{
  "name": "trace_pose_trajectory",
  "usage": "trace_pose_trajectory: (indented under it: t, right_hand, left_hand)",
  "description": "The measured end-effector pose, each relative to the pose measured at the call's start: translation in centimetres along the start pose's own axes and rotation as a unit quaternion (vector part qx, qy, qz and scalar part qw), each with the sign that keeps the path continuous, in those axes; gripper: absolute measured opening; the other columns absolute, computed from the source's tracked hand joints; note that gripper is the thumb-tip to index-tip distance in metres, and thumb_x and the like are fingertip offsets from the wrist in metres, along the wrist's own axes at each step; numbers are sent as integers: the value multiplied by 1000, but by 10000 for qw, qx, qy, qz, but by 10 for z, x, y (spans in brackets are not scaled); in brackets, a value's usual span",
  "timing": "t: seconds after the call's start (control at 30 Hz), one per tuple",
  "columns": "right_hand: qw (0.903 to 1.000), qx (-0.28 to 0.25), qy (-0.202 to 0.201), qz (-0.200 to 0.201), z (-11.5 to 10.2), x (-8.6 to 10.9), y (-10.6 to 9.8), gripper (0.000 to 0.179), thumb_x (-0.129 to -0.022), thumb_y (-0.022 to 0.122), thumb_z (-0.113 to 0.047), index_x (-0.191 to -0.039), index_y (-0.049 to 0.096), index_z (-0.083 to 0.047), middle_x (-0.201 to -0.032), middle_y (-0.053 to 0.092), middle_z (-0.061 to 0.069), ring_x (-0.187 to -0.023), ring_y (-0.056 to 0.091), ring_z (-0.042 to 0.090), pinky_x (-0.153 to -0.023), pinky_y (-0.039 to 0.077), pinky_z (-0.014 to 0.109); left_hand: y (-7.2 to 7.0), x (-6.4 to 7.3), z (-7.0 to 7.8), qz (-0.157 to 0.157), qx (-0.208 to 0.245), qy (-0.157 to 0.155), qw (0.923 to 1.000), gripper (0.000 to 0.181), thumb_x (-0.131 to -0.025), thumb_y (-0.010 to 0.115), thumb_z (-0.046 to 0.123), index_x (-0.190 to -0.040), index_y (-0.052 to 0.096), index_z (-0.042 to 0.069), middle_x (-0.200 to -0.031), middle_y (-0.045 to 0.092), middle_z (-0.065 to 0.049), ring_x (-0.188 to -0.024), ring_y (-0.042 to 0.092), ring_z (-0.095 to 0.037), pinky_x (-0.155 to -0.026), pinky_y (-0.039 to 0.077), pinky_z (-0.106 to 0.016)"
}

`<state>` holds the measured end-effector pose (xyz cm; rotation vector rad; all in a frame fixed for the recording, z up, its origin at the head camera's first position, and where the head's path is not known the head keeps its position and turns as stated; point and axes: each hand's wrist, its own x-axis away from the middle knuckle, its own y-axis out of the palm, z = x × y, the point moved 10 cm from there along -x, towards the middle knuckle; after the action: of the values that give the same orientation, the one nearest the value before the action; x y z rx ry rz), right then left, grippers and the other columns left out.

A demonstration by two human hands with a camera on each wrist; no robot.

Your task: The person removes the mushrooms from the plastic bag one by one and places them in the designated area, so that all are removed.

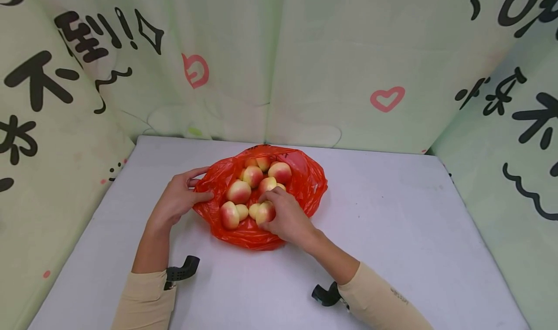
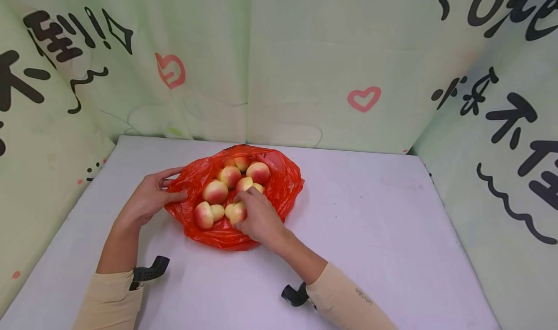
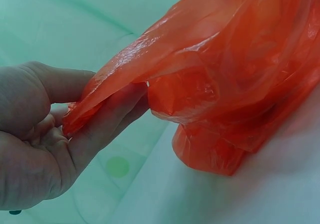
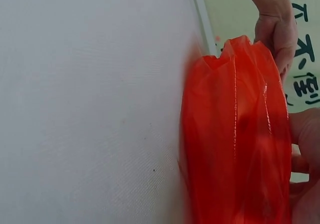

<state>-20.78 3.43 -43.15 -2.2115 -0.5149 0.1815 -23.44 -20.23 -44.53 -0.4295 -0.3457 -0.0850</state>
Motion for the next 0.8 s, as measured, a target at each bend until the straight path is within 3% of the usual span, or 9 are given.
trace_pose_trajectory:
  t: [0.5, 0.8]
  right_hand:
    - [9996, -167, 105, -226, 4, 0, -6, 54, -81, 89, -14, -130, 67, -11, -132, 61, 4, -124, 55, 24, -88, 64, 38]
    - [9993, -199, 324, -49, 8, 0, -23, 58, -79, 91, -14, -132, 68, -14, -129, 63, 2, -123, 56, 22, -85, 64, 39]
  left_hand:
    - [0, -1, -1, 27, -37, -32, 10000, 77, -92, 78, 14, -160, 43, 22, -150, 50, -21, -130, 57, -37, -89, 64, -39]
    - [1, -1, -1, -8, 12, -60, 10000, 78, -92, 79, 14, -160, 43, 22, -150, 50, -21, -128, 59, -37, -88, 64, -38]
